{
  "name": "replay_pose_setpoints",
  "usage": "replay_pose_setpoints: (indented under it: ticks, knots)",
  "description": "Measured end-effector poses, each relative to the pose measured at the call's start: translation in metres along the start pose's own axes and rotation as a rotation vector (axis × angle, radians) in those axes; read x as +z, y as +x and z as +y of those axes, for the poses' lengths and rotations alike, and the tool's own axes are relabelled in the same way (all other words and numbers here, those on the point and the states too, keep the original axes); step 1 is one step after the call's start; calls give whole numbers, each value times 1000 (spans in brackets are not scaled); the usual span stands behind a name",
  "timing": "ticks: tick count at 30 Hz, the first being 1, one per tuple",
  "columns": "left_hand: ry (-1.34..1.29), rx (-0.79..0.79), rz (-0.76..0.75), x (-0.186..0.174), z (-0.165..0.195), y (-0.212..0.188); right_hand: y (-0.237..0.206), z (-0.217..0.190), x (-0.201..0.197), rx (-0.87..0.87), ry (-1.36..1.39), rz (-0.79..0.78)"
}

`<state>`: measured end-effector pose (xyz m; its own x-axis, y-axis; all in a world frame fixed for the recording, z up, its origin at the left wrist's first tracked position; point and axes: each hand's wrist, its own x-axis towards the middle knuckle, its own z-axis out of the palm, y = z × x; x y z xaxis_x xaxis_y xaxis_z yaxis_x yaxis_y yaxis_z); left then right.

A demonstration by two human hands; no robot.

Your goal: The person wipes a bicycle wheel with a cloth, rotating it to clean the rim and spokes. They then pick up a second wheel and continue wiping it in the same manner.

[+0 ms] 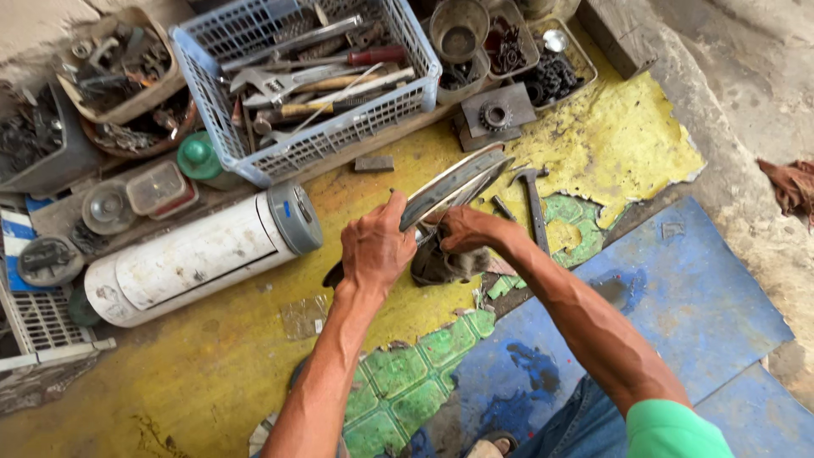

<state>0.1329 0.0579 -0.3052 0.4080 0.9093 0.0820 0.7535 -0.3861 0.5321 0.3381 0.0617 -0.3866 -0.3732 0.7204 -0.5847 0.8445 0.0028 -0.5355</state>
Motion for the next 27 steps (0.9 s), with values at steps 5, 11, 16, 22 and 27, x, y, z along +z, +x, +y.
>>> replay_pose_setpoints:
  ticks: [5, 11, 16, 22, 27]
  knots:
    - [-14, 59, 55, 1, -2, -4, -2, 9, 4, -32, 5, -1]
    - [8, 89, 102, -1, -2, -5, -7, 17, 14, -178, 32, 190]
    - [-13, 107, 108, -3, -3, -1, -3, 21, 19, -121, 21, 224]
    - [4, 103, 48, 1, -7, -2, 8, 35, 24, -314, -118, 185]
    - [11, 194, 87, 5, -7, -9, 8, 51, 29, -102, -411, -37]
